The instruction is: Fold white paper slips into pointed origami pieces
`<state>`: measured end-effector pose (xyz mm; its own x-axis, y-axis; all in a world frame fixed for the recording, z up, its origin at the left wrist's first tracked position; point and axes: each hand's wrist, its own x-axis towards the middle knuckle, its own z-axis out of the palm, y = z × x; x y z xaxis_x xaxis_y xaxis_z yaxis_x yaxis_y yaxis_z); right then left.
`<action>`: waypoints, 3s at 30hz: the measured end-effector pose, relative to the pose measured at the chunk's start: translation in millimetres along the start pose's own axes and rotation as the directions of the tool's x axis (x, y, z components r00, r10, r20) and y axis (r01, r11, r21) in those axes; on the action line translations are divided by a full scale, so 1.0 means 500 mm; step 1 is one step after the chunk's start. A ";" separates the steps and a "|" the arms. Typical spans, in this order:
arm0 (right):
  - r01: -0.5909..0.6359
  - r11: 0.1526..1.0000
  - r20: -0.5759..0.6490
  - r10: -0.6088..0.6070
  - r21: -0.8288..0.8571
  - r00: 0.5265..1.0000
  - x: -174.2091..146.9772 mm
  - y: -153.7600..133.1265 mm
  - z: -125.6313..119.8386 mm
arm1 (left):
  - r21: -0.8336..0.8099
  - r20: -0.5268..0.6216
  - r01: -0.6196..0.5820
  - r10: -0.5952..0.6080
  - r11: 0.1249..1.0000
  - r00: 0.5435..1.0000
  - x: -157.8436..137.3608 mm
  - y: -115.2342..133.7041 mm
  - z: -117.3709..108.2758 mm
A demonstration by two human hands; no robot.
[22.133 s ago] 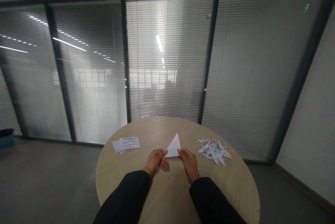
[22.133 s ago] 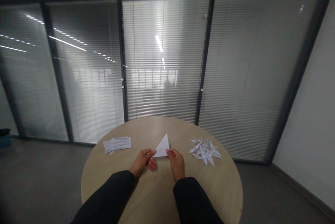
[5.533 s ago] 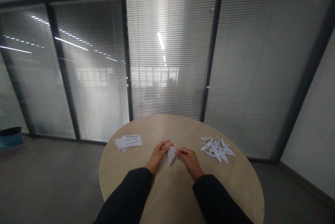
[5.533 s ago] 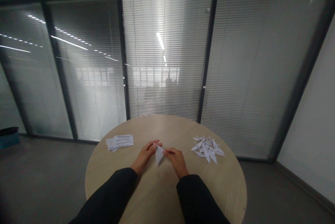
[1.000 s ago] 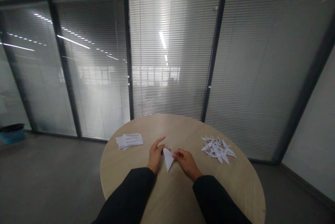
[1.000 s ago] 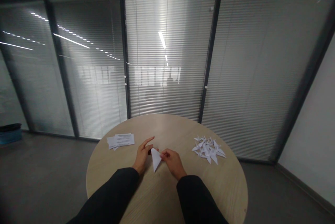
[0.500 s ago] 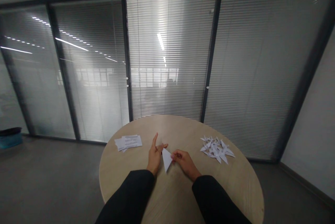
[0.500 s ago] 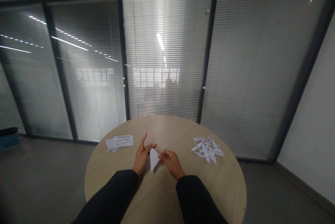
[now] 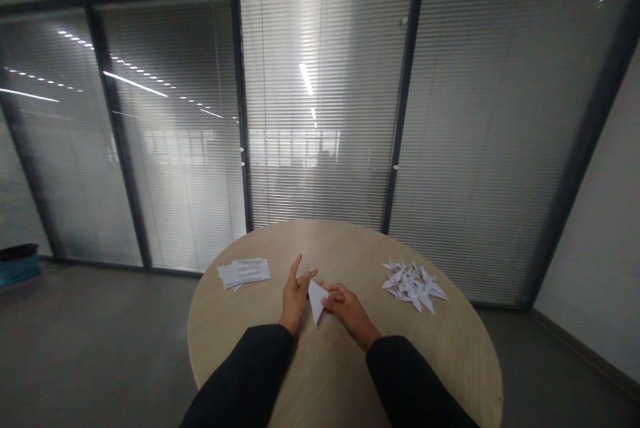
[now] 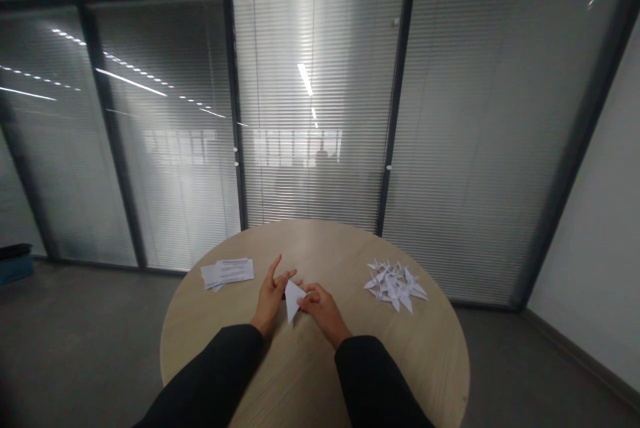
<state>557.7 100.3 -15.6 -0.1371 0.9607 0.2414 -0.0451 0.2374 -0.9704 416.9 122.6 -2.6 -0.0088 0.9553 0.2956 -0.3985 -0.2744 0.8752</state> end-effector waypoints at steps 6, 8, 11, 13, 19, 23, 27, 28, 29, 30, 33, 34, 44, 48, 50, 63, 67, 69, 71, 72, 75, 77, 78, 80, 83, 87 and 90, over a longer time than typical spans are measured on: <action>0.023 0.999 0.022 -0.022 -0.043 1.000 -0.002 -0.007 -0.005 | -0.040 0.010 0.030 -0.030 0.999 1.000 -0.001 0.005 0.007; 0.048 0.998 0.005 -0.048 -0.046 0.999 0.000 -0.009 -0.008 | -0.056 0.011 0.045 -0.044 0.997 0.999 -0.002 0.009 0.010; 0.054 0.997 -0.015 -0.055 -0.052 0.998 0.000 -0.010 -0.007 | -0.070 -0.001 0.065 -0.065 0.995 0.998 -0.002 0.012 0.010; 0.039 0.998 -0.023 -0.040 -0.042 0.999 -0.002 -0.009 -0.004 | -0.088 -0.007 0.074 -0.075 0.993 0.997 -0.002 0.010 0.007; -0.052 0.998 0.073 0.050 0.018 0.996 -0.010 -0.007 0.005 | -0.123 -0.052 0.061 -0.068 0.991 0.996 0.003 0.004 0.001; -0.017 1.000 0.060 0.019 -0.020 0.998 -0.006 -0.007 -0.001 | -0.154 -0.062 0.056 -0.066 0.986 0.996 0.005 0.005 0.002; 0.018 0.999 0.024 -0.017 -0.044 1.000 -0.001 -0.003 -0.008 | -0.151 -0.058 0.056 -0.065 0.987 0.996 0.008 0.002 0.000; 0.017 0.999 0.018 -0.017 -0.043 1.000 0.000 -0.001 -0.009 | -0.137 -0.056 0.058 -0.067 0.989 0.996 0.010 0.000 -0.002; 0.016 0.999 0.007 -0.016 -0.041 1.000 0.002 0.002 -0.010 | -0.125 -0.055 0.060 -0.067 0.990 0.996 0.011 -0.001 -0.004; 0.019 0.999 -0.011 -0.020 -0.040 1.000 0.003 0.004 -0.012 | -0.115 -0.054 0.058 -0.065 0.992 0.996 0.013 -0.004 -0.006; 0.057 0.997 -0.087 -0.061 -0.045 0.994 0.008 0.010 -0.020 | -0.078 -0.063 0.046 -0.051 0.996 0.997 0.018 -0.011 -0.012; 0.069 0.996 -0.113 -0.074 -0.051 0.991 0.010 0.011 -0.023 | -0.058 -0.063 0.047 -0.051 0.997 0.997 0.021 -0.014 -0.014; 0.070 0.995 -0.318 -0.091 -0.075 0.944 0.011 0.012 -0.037 | 0.411 0.103 -0.074 0.034 0.909 0.994 0.023 -0.029 -0.024; 0.078 0.994 -0.347 -0.098 -0.071 0.933 0.008 0.005 -0.037 | 0.478 0.190 -0.110 0.020 0.872 0.982 0.014 -0.027 -0.016; 0.090 0.993 -0.340 -0.109 -0.070 0.934 0.006 0.000 -0.036 | 0.495 0.196 -0.109 0.011 0.862 0.981 0.013 -0.026 -0.014; 0.172 0.930 -0.256 -0.261 -0.326 0.931 -0.003 -0.012 -0.032 | 0.298 0.058 0.066 -0.087 0.952 0.995 0.024 -0.037 -0.021; 0.296 0.775 -0.116 -0.427 -0.559 0.897 -0.007 -0.007 -0.028 | 0.242 0.037 0.097 -0.109 0.965 0.993 0.024 -0.042 -0.025; 0.336 0.679 -0.044 -0.476 -0.652 0.878 -0.009 -0.006 -0.026 | 0.246 0.047 0.101 -0.116 0.964 0.992 0.023 -0.045 -0.028; 0.357 0.584 0.024 -0.500 -0.729 0.866 -0.013 -0.006 -0.022 | 0.237 0.065 0.117 -0.135 0.964 0.989 0.022 -0.048 -0.029; 0.363 0.542 0.056 -0.501 -0.758 0.864 -0.014 -0.008 -0.021 | 0.229 0.074 0.122 -0.143 0.966 0.987 0.021 -0.049 -0.029; 0.385 0.441 0.135 -0.498 -0.811 0.856 -0.019 -0.012 -0.015 | 0.201 0.073 0.134 -0.151 0.970 0.986 0.020 -0.050 -0.028; 0.404 0.399 0.172 -0.503 -0.823 0.847 -0.021 -0.014 -0.014 | 0.170 0.061 0.162 -0.175 0.972 0.983 0.018 -0.048 -0.026; 0.412 0.387 0.185 -0.504 -0.825 0.843 -0.021 -0.014 -0.014 | 0.151 0.059 0.180 -0.191 0.972 0.980 0.017 -0.046 -0.024; 0.423 0.385 0.201 -0.498 -0.821 0.844 -0.020 -0.013 -0.015 | 0.106 0.063 0.220 -0.228 0.970 0.972 0.015 -0.041 -0.021; 0.434 0.434 0.209 -0.475 -0.789 0.855 -0.017 -0.013 -0.017 | 0.075 0.067 0.250 -0.255 0.965 0.965 0.012 -0.036 -0.019; 0.414 0.534 0.158 -0.459 -0.738 0.874 -0.017 -0.018 -0.015 | 0.070 0.071 0.254 -0.259 0.965 0.963 0.009 -0.032 -0.016; 0.379 0.627 0.068 -0.460 -0.680 0.885 -0.017 -0.022 -0.015 | 0.054 0.088 0.282 -0.286 0.958 0.954 0.004 -0.023 -0.010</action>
<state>567.0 90.9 -7.0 -0.1684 0.7312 0.6611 0.5928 0.6109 -0.5247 416.8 128.4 -14.2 0.1864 0.9803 0.0656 -0.3348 0.0006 0.9423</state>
